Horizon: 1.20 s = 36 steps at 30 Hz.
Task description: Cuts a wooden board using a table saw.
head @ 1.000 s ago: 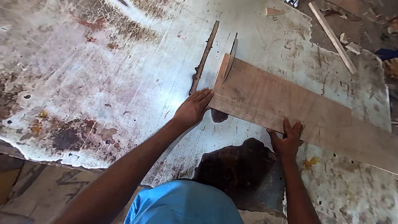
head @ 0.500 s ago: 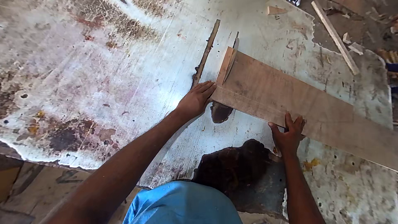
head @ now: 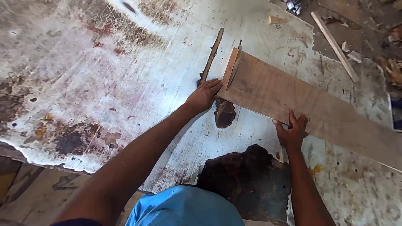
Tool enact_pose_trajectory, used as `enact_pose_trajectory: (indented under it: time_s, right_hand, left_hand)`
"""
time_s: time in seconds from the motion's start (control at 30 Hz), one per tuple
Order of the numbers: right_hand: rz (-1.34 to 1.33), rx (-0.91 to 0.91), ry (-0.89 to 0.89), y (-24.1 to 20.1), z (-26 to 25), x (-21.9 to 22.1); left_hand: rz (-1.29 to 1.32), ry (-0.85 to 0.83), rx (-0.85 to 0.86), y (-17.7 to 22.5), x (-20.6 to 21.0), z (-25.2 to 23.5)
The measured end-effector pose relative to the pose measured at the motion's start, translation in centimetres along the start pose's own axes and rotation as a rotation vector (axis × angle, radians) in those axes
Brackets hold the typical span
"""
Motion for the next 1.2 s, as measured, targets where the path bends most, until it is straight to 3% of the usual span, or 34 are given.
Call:
enact_pose_trajectory:
  time_s: [0.63, 0.73, 0.87, 1.0, 1.1, 1.2]
  right_hand:
    - [0.054, 0.144, -0.087, -2.1, -3.8, -0.7]
    - [0.047, 0.114, -0.054, -2.4, -4.3, -1.4]
    - [0.062, 0.154, -0.082, -1.5, -6.6, -1.5]
    - [0.098, 0.190, -0.058, 1.1, -9.3, -1.6]
    - [0.145, 0.192, -0.042, 1.8, -9.9, -2.2]
    - [0.191, 0.231, -0.053, 2.1, -9.8, -2.8]
  left_hand:
    - [-0.108, -0.106, -0.084, -1.1, -0.4, -3.9]
    - [-0.180, -0.090, -0.059, 1.0, -0.2, 0.1]
    - [-0.247, -0.165, -0.106, 6.8, 0.4, 11.4]
    - [-0.407, 0.089, -0.135, 9.7, -0.5, 21.0]
    - [-0.444, 0.152, -0.226, 4.0, -4.2, 20.8]
    - [-0.514, 0.163, -0.617, -4.2, -11.9, 17.5]
Point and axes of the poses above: each hand's wrist, its own z-axis away from the middle knuckle, its own x-axis out of the palm, y = z × x, the point moved 6 cm from there along -z, towards the middle knuckle, and after that the axes turned 5 degrees about x, right-handed, at the moved point
